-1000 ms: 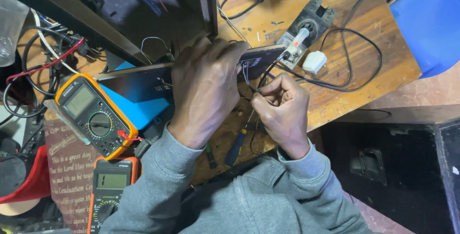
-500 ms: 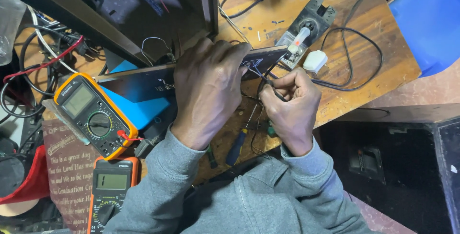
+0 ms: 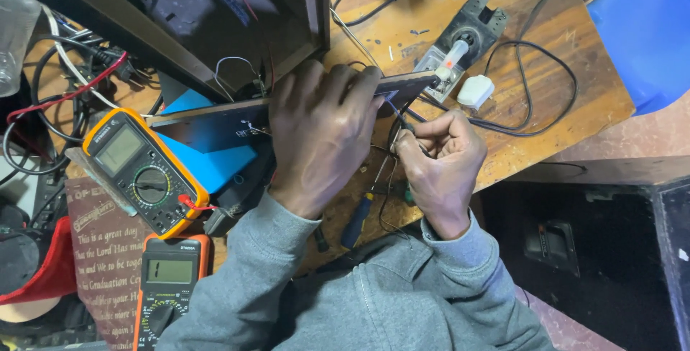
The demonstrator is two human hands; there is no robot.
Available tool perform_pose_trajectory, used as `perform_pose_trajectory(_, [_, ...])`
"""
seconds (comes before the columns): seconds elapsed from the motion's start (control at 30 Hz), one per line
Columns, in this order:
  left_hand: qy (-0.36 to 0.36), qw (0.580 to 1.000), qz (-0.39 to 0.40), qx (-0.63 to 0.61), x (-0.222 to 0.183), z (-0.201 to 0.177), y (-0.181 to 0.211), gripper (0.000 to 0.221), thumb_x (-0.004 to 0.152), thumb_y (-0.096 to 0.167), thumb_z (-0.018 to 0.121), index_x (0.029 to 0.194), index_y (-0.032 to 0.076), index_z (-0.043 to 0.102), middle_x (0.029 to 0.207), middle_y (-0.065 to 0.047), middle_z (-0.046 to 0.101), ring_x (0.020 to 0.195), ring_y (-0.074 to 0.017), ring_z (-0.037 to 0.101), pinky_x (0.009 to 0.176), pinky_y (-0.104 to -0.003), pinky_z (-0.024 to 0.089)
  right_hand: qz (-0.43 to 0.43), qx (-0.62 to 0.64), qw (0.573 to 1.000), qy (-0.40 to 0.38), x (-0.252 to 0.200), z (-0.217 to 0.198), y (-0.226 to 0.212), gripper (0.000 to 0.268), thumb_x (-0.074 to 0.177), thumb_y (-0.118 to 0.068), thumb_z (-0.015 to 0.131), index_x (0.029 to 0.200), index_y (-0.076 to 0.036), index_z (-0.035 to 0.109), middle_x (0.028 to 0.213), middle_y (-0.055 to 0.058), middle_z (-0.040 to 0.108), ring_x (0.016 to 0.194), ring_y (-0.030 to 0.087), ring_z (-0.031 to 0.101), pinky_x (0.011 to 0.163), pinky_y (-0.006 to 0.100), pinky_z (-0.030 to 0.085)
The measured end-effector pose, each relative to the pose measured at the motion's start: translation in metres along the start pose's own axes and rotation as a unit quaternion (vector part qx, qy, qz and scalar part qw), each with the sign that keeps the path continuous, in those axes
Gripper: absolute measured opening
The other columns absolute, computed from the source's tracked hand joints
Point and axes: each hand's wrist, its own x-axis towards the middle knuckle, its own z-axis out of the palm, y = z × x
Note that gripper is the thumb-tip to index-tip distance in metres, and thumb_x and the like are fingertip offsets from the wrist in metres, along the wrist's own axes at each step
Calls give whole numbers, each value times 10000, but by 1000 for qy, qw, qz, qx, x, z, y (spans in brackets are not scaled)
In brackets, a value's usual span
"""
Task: Preparing wires by stripping insulation and twisting them, then manipulating a circuit board for repair.
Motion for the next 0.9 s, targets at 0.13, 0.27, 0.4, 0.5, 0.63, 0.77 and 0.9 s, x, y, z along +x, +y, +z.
perform_pose_trajectory(0.13, [15,999,25,18,0,-2,-1,151,991,275,760,1091,165,735,899,10,618,802,-235,537,682,-374,410,3,0,1000,5,-2,3,0,213,813,59,707,776,-60,533,577,-16,455,497,22,376,449,200,287])
perform_pose_trajectory(0.27, [-22,1000,16,-5,2,-5,-1,211,941,193,746,1139,148,689,933,-8,620,856,-245,543,704,-385,436,-23,-34,999,-2,-2,7,-8,202,820,33,718,782,-57,541,626,-2,480,532,38,401,469,203,321])
perform_pose_trajectory(0.4, [-39,997,13,-60,1,-10,-2,304,875,8,681,1160,112,671,938,-28,637,859,-265,541,711,-400,461,-33,-56,998,-20,3,13,-14,268,876,17,742,775,-90,519,608,-33,480,525,17,395,471,199,311])
perform_pose_trajectory(0.5, [-47,994,15,-94,-1,-11,-3,399,803,37,771,1190,82,686,948,-63,646,878,-283,558,774,-404,511,-41,-72,996,-27,7,18,-14,229,902,-17,772,826,-69,562,681,13,604,577,50,550,491,201,428])
perform_pose_trajectory(0.63, [-71,994,19,-81,0,-11,-8,517,733,-14,733,1229,119,669,943,-26,640,870,-265,573,706,-383,489,-106,-101,989,-21,2,23,-10,244,923,17,783,844,-52,563,673,24,585,569,72,537,502,224,434])
perform_pose_trajectory(0.77, [-67,994,19,-84,0,-7,-9,495,725,-28,735,1197,109,671,916,-41,637,876,-275,613,732,-390,486,-157,-113,981,-8,-2,27,-8,197,953,-47,779,902,-25,591,731,72,642,602,144,622,550,283,500])
perform_pose_trajectory(0.9, [-69,995,17,-74,1,-7,-10,493,742,-29,732,1207,120,661,920,-29,635,869,-260,604,712,-388,465,-141,-97,985,-8,2,27,-7,199,938,-25,785,909,-25,588,782,92,686,640,161,686,566,276,545])
